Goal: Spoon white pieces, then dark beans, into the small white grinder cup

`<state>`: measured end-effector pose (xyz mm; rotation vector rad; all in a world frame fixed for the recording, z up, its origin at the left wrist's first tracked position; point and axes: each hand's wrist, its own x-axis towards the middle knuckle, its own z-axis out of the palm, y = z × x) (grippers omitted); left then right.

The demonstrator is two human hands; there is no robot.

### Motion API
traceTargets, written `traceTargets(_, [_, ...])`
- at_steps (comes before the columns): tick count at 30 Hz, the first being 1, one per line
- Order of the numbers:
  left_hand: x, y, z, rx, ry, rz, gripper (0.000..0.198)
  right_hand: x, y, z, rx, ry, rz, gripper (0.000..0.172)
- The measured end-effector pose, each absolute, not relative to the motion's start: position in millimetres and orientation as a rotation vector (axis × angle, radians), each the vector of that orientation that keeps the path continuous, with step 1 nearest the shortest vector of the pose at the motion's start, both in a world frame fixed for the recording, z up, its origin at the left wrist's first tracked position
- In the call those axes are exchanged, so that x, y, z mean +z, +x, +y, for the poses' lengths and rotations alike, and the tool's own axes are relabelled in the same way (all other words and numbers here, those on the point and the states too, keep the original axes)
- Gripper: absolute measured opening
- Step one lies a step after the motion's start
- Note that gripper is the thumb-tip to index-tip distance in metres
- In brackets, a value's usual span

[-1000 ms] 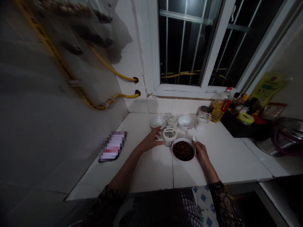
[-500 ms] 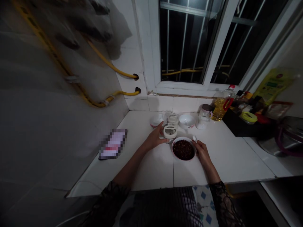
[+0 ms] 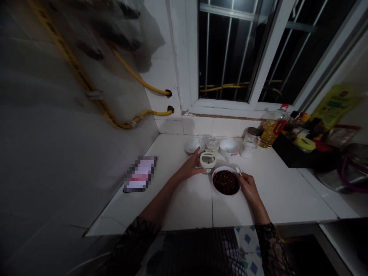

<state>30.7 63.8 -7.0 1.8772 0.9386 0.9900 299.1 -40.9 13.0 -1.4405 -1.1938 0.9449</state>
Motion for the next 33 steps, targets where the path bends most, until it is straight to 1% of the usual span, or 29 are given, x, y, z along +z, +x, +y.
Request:
traceTargets(8, [-9, 26, 63, 1.003, 1.88, 0.99, 0.122, 16, 303, -32, 0.892, -1.478, -1.147, 0.04])
traceTargets(16, [-7, 30, 66, 0.961, 1.871, 0.937, 0.126, 14, 310, -27, 0.835, -1.482, -1.099, 0.038])
traceTargets(25, [4, 18, 61, 0.873, 1.8, 0.814, 0.129, 14, 305, -26, 0.87, -1.438, -1.085, 0.044])
traceTargets(33, [11, 10, 55, 0.829, 1.82, 0.861, 0.129, 15, 303, -28, 0.883, -1.424, -1.083, 0.044])
